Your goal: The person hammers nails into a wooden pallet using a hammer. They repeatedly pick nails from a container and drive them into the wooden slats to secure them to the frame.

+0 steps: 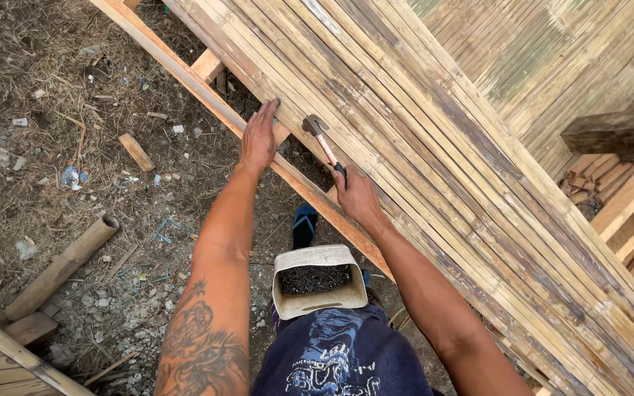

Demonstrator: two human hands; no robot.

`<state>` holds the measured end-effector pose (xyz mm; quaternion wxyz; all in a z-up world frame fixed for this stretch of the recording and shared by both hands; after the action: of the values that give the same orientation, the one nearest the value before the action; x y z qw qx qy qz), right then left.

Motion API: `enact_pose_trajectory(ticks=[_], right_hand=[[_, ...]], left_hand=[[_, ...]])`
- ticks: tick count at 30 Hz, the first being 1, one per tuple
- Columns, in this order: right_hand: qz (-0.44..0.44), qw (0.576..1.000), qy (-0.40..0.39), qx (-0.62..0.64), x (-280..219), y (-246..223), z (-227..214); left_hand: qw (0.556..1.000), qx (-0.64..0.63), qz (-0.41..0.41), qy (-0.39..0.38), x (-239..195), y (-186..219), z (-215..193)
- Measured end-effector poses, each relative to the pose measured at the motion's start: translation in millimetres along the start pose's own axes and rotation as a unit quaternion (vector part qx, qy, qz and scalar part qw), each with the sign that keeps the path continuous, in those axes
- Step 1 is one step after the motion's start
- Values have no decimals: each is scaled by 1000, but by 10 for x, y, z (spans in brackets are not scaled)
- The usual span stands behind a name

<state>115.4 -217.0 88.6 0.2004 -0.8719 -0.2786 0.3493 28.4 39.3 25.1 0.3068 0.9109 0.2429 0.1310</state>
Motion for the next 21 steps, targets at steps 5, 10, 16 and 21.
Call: enact_pose_trajectory(ticks=[5,10,16,21], right_hand=[[12,986,138,88,-873,960,-213],[140,947,263,121,-2009,2359,-228],[255,829,439,237,-3520,4127,-41],[340,752,497,268,-4679,5357,220]], left_hand=[[996,-20,77,-31,-177,930,219],[951,-87,215,-202,-898,2770,1343],[822,-47,368,-432,-2545,4625,2929],[768,-15,465,-439,-3778,5555,4091]])
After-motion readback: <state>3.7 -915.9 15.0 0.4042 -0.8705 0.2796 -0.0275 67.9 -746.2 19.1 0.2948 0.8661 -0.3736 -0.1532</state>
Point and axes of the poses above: each hand's wrist, its own x-axis towards the middle knuckle, its own z-axis out of the palm, y = z × x, the point moved 4 cm from there along x, towards the middle knuckle, and after that the axes turned 4 degrees about -y, right-handed, at the moved point
